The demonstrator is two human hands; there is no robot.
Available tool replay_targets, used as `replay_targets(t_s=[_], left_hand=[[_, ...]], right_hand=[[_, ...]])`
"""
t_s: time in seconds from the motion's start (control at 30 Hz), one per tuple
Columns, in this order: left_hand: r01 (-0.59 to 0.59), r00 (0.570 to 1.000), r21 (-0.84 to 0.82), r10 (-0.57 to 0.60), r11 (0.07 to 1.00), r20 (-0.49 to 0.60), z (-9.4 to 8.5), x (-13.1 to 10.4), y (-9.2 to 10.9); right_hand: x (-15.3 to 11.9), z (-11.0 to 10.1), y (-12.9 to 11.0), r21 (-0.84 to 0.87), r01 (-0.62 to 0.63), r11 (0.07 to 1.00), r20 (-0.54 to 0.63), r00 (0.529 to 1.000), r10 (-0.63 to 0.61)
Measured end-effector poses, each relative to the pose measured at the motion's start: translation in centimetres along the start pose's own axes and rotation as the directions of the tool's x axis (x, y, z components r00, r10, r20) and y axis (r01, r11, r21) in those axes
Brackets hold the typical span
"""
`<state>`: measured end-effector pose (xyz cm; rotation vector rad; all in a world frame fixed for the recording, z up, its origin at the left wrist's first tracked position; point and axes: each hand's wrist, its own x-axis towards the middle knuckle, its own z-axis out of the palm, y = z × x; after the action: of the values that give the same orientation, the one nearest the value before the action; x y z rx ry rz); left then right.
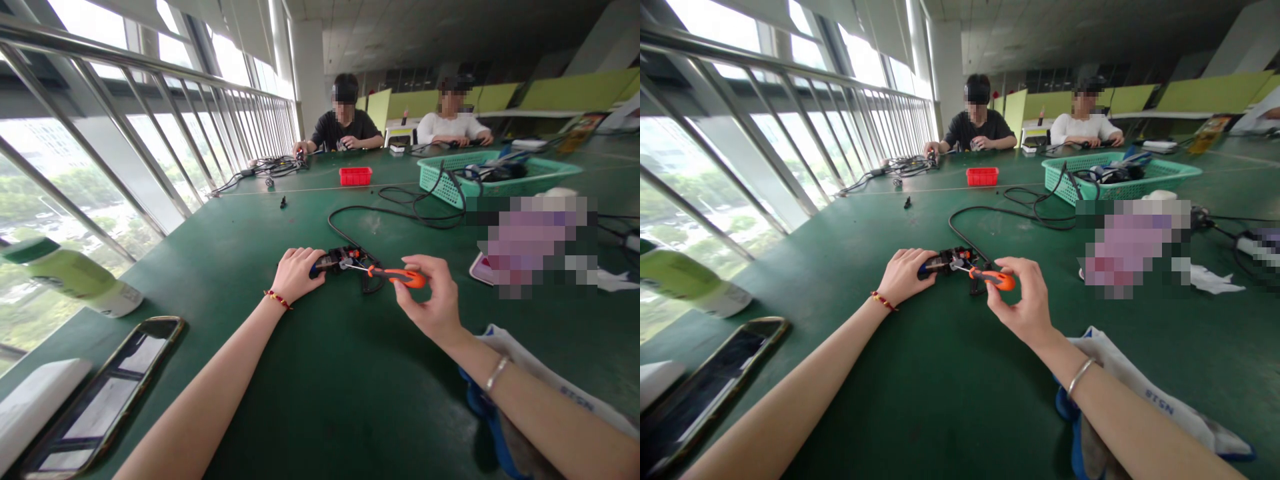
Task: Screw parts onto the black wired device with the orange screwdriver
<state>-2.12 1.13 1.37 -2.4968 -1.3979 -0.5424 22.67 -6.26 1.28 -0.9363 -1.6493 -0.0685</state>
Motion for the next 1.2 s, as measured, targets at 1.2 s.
replay_targets(t_s=[1.2], left_hand=[[0.043, 0.999, -0.053, -0.042, 0.998, 0.021, 0.43, 0.05, -0.17]], right_hand=[[-0.10, 0.14, 0.09, 0.029, 0.068, 0.997, 0.026, 0.997, -0.069]])
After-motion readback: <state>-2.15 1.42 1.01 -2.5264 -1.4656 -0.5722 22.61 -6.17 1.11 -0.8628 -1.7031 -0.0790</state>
